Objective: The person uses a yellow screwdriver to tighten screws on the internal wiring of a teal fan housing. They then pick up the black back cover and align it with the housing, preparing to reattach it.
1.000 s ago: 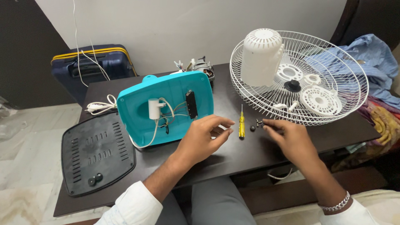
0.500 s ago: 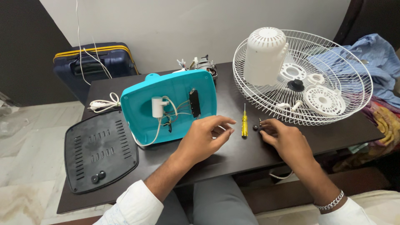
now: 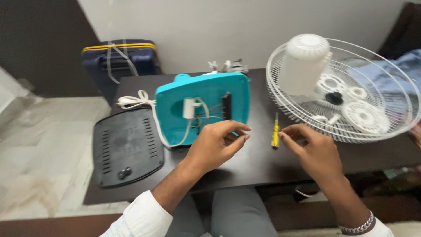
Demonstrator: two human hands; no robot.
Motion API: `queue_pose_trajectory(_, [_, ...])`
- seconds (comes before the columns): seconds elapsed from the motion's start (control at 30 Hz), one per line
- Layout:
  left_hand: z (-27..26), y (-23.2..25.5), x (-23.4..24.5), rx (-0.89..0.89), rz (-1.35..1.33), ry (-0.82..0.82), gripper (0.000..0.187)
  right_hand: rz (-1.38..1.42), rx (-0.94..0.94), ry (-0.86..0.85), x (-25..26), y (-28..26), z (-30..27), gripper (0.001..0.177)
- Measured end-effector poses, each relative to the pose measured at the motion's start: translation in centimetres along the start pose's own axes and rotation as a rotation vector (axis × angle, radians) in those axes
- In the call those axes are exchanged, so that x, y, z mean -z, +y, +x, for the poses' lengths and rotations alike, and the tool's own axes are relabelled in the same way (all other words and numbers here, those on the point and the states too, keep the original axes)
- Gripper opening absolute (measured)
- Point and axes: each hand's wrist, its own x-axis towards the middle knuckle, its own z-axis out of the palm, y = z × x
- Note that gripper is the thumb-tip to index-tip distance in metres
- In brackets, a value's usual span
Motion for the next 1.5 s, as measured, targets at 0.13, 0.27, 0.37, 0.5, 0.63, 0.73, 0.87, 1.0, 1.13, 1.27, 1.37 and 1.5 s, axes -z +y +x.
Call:
queue_pose_trajectory(0.13, [-2.5,0.7,4.2,-0.003,0.09,0.109,0.019,0.063,0.169,-0.118,-2.5,-4.8,0.1,0.025])
queue_pose_trajectory(0.27, [-6.3,0.9,10.4,0.135,0.227,0.222,0.02,0.105,0.333,-0.262,-5.8,-9.7,-0.3,0.023])
queue_pose_trajectory(0.37, [-9.4,0.9,15.1,0.362,0.34,0.189,0.024,0.138,0.396,-0.406,-8.2,-13.0,-1.0,0.023])
queue_pose_trajectory(0.5, [-13.9,0.3,19.5,0.596,0.493,0.106,0.035,0.192,0.422,-0.543,-10.9,-17.2,-2.1,0.026])
queue_pose_trajectory(0.63, [-16.7,-1.1,20.4,0.559,0.518,0.06,0.036,0.171,0.452,-0.603,-13.6,-20.5,-2.6,0.027])
queue_pose_trajectory(0.73, [-17.7,-1.5,20.3,0.59,0.567,0.054,0.036,0.195,0.506,-0.611,-15.2,-22.1,-2.8,0.027])
queue_pose_trajectory(0.87, [-17.7,-1.9,20.1,0.573,0.537,0.057,0.039,0.192,0.524,-0.643,-16.6,-23.2,-2.7,0.029])
queue_pose_trajectory(1.0, [-17.6,-2.1,20.2,0.482,0.592,0.045,0.039,0.135,0.52,-0.669,-17.4,-23.8,-2.7,0.031])
queue_pose_trajectory(1.13, [-17.3,-2.4,20.4,0.462,0.609,0.028,0.032,0.089,0.537,-0.666,-18.0,-23.7,-2.9,0.032])
queue_pose_trajectory(1.27, [-17.3,-2.2,20.5,0.5,0.589,0.015,0.027,0.105,0.583,-0.644,-18.3,-23.6,-3.1,0.03])
queue_pose_trajectory(1.37, [-17.2,-2.0,20.6,0.491,0.591,0.005,0.026,0.07,0.582,-0.655,-18.5,-23.7,-3.2,0.028])
queue_pose_trajectory(1.5, [-17.2,-2.0,20.8,0.485,0.587,-0.007,0.025,0.063,0.576,-0.645,-18.5,-24.1,-3.3,0.026])
